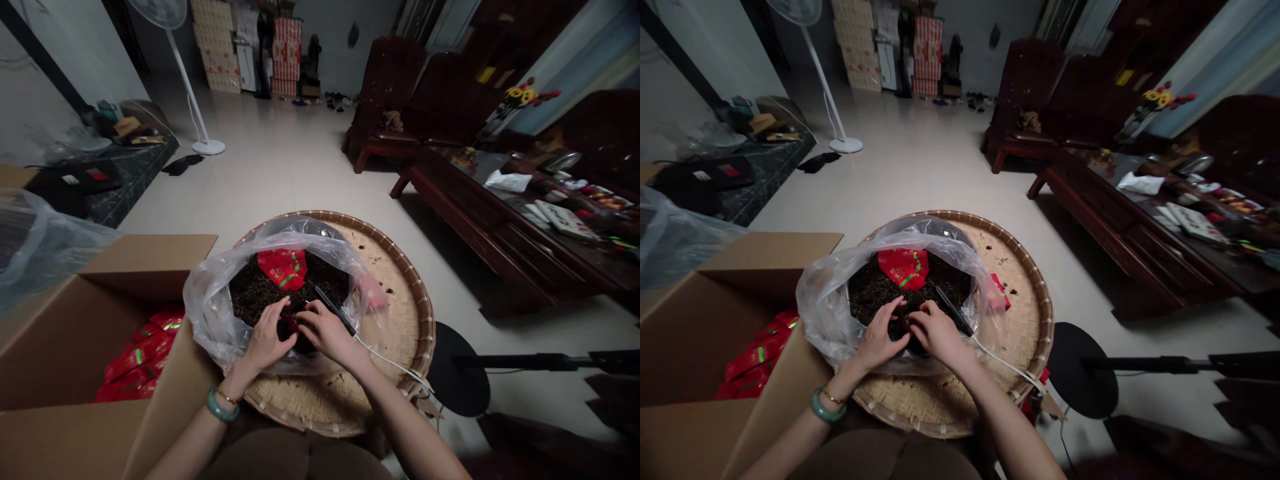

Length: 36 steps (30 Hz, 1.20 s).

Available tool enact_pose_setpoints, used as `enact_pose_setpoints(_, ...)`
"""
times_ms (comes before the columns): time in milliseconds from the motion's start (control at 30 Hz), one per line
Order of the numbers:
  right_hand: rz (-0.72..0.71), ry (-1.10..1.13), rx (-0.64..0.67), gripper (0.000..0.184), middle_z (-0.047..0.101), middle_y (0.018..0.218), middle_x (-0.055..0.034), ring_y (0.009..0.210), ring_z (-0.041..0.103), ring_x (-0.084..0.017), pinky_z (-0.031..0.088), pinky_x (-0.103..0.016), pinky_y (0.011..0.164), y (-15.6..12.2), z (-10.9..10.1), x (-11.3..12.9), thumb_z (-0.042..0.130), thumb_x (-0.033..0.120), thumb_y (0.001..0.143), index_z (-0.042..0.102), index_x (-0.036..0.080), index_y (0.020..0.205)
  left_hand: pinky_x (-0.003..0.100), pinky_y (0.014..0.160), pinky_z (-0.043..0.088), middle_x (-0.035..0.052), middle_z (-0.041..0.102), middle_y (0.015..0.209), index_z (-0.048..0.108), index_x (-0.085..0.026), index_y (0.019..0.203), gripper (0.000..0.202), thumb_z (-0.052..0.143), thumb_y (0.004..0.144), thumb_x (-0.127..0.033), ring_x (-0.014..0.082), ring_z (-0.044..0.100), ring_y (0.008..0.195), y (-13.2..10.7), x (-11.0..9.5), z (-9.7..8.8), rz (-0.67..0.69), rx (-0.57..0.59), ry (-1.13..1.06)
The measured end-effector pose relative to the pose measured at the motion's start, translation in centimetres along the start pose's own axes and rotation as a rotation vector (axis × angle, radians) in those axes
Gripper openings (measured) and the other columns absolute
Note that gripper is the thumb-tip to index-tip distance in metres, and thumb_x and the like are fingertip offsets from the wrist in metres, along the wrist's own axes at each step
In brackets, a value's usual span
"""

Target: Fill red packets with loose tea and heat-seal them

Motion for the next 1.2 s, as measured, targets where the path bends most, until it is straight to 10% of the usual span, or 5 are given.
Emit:
enact_pose_setpoints(800,0.032,0.482,-0.518,0.012,0.06,0.087,-0.0065,0.077,0.059,-0.015,0.049,-0.022,0.056,-1.4,-0.4,-0.9,0.054,0.025,0.085,0.064,0.018,0.082,0.038,0.086,0.047,0.0056,0.06,0.099,0.052,-0.02,0.098,0.03,0.066,0.071,-0.019,0.0214,0.055,0.096,1.4,0.7,0.9,-0.033,0.138,-0.11)
enact_pose_setpoints(1000,-0.027,0.416,-0.258,0.022,0.056,0.094,-0.0055,0.069,0.057,-0.012,0.051,-0.022,0.058,-1.7,1.2,-0.4,0.062,0.023,0.08,0.061,0.02,0.101,0.037,0.082,0.047,0.0057,0.056,0.098,0.049,-0.018,0.107,0.046,0.069,0.065,-0.019,0.0221,0.055,0.092,1.3,0.4,1.0,-0.14,0.155,-0.112)
enact_pose_setpoints(1200,-0.021,0.328,-0.314,0.013,0.065,0.081,-0.0053,0.076,0.062,-0.016,0.05,-0.028,0.071,-1.2,1.4,-1.1,0.054,0.019,0.085,0.067,0.021,0.086,0.04,0.089,0.044,0.0073,0.054,0.108,0.044,-0.021,0.123,0.06,0.067,0.067,-0.016,0.0232,0.052,0.1,1.4,0.4,0.6,-0.059,0.261,-0.096)
Point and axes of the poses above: each hand's wrist, its own y-axis towards the middle knuckle, its own z-axis out of the palm, x = y × z, the point moved 3 cm from there along y, towards the middle knuckle
